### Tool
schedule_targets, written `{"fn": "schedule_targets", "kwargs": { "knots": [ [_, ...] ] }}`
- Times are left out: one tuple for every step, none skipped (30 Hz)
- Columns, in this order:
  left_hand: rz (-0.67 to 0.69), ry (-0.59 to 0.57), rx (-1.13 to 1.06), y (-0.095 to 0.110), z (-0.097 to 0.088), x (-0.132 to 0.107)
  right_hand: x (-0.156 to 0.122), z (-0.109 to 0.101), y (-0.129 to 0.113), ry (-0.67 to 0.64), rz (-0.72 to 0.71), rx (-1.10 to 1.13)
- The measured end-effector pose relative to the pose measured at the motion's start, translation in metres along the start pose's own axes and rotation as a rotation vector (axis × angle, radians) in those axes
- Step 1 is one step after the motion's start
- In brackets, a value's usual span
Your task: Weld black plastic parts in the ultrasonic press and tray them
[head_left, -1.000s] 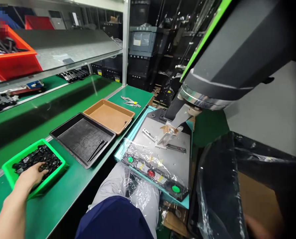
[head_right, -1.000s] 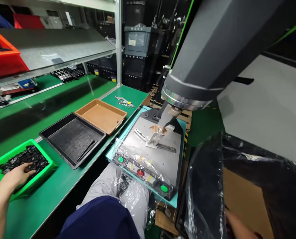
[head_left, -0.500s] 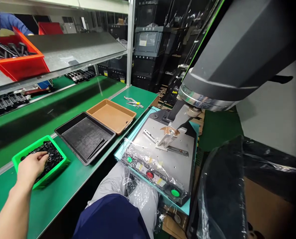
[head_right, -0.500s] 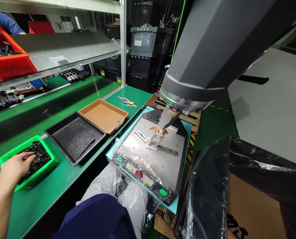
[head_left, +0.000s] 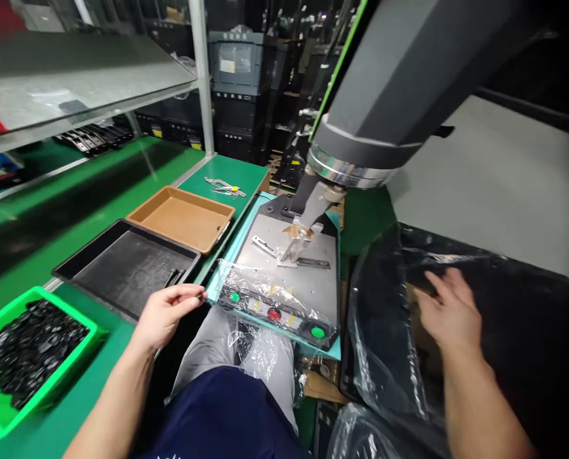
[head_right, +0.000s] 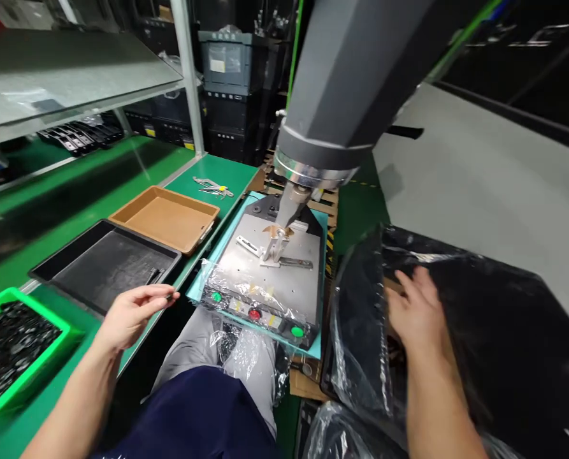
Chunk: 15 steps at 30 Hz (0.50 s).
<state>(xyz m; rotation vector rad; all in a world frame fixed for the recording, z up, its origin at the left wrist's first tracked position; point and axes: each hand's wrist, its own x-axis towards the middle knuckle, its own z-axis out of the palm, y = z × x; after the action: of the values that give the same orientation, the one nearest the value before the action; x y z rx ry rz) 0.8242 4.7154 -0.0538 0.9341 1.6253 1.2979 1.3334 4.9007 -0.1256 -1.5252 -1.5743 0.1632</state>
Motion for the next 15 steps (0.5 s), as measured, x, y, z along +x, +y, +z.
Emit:
{"fn": "schedule_targets", "kwargs": {
  "knots": [
    [-0.024,-0.076,-0.097,-0.005,0.021,0.005,-0.009,-0.002,-0.021,0.054,-0.06,0.059],
    [-0.041,-0.151,-0.163,-0.009,0.042,0.01,-0.018,-0.002,-0.044,0.098,-0.099,0.119],
    [-0.05,-0.228,-0.198,-0.013,0.063,0.013,-0.027,0.002,-0.069,0.129,-0.093,0.196],
    [-0.05,-0.305,-0.211,-0.016,0.083,0.015,-0.035,0.008,-0.093,0.144,-0.049,0.286],
    [-0.047,-0.38,-0.213,-0.018,0.102,0.016,-0.042,0.016,-0.114,0.137,-0.01,0.381],
    [-0.043,-0.444,-0.22,-0.02,0.119,0.015,-0.05,0.025,-0.132,0.099,0.026,0.459],
    [-0.042,-0.489,-0.237,-0.021,0.134,0.014,-0.057,0.035,-0.145,0.048,0.068,0.53],
    [-0.049,-0.52,-0.264,-0.021,0.146,0.013,-0.065,0.044,-0.155,-0.003,0.112,0.594],
    [-0.057,-0.531,-0.299,-0.021,0.155,0.012,-0.073,0.053,-0.162,-0.063,0.16,0.647],
    [-0.063,-0.526,-0.339,-0.022,0.16,0.011,-0.081,0.062,-0.166,-0.122,0.208,0.688],
    [-0.062,-0.506,-0.383,-0.022,0.164,0.011,-0.089,0.068,-0.169,-0.177,0.245,0.716],
    [-0.051,-0.474,-0.426,-0.022,0.164,0.011,-0.096,0.074,-0.17,-0.234,0.266,0.729],
    [-0.034,-0.439,-0.465,-0.023,0.163,0.012,-0.103,0.078,-0.171,-0.291,0.273,0.735],
    [-0.015,-0.405,-0.497,-0.024,0.16,0.013,-0.108,0.082,-0.173,-0.344,0.273,0.741],
    [0.007,-0.375,-0.521,-0.024,0.157,0.013,-0.113,0.084,-0.175,-0.393,0.273,0.757]
  ]
}}
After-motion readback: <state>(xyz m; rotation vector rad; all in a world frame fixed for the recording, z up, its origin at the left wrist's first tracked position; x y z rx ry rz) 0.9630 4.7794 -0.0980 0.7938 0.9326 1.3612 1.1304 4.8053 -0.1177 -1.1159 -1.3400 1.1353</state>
